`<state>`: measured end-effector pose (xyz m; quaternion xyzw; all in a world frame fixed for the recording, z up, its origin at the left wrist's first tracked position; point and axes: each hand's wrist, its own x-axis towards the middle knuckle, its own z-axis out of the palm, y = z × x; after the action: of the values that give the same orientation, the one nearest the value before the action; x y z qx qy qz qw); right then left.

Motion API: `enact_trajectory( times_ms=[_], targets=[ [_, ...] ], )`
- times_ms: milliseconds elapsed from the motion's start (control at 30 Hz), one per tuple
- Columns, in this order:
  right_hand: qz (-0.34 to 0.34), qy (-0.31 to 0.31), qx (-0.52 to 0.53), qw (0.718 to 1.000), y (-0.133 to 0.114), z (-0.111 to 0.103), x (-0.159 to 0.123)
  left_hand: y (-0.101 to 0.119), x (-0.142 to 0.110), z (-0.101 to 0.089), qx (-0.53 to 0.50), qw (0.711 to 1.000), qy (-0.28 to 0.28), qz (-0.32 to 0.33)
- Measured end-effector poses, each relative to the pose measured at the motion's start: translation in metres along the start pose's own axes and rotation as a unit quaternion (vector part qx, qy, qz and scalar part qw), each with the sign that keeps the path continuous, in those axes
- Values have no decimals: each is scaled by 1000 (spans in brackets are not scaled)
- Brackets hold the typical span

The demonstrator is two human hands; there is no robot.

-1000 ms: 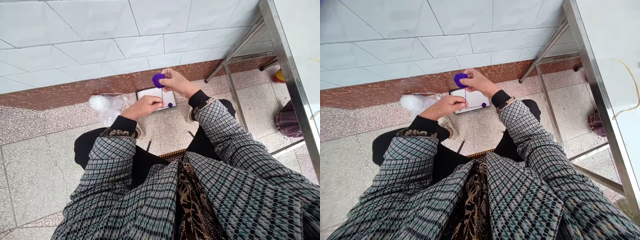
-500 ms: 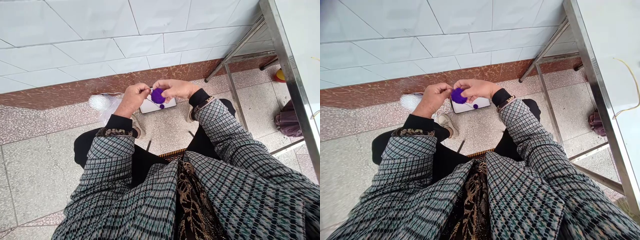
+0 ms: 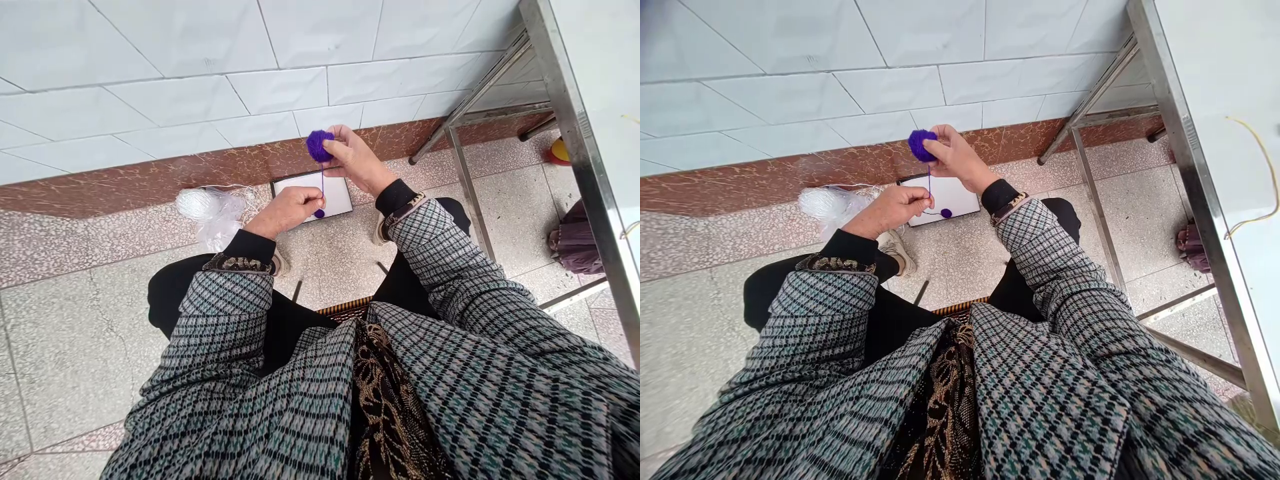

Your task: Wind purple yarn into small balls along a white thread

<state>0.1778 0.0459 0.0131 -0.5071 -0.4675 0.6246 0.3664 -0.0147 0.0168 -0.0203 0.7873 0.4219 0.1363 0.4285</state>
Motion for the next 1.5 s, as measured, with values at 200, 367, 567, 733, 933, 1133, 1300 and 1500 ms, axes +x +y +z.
enact_trajectory(
  times_ms=[200, 367, 567, 733, 933, 1133, 1300, 1500],
  targets=[
    [-31, -3, -171, 985, 8, 1, 1, 3, -4, -5, 17, 1000, -15, 15],
    [-39, -59, -321, 944, 11, -4, 4, 2, -7, -11, 24, 999, 24, 1],
    [28, -238, -268, 933, 12, -3, -2, 5, -7, -20, 19, 989, 146, 1],
    [22, -226, -77, 971, 4, -4, -5, -6, -2, -18, -14, 979, 205, -17],
    [-1, -133, 68, 989, -5, -8, -2, -4, 0, -6, -10, 990, 136, -34],
    [-14, -47, -33, 998, 12, -5, 11, 9, -4, -2, 24, 999, 20, 26],
    [-9, -122, -249, 961, 20, -8, 7, 13, -12, -17, 57, 995, 77, 20],
    [-37, -329, -66, 941, 6, -17, -6, 9, -19, -36, 71, 988, 139, -8]
  ],
)
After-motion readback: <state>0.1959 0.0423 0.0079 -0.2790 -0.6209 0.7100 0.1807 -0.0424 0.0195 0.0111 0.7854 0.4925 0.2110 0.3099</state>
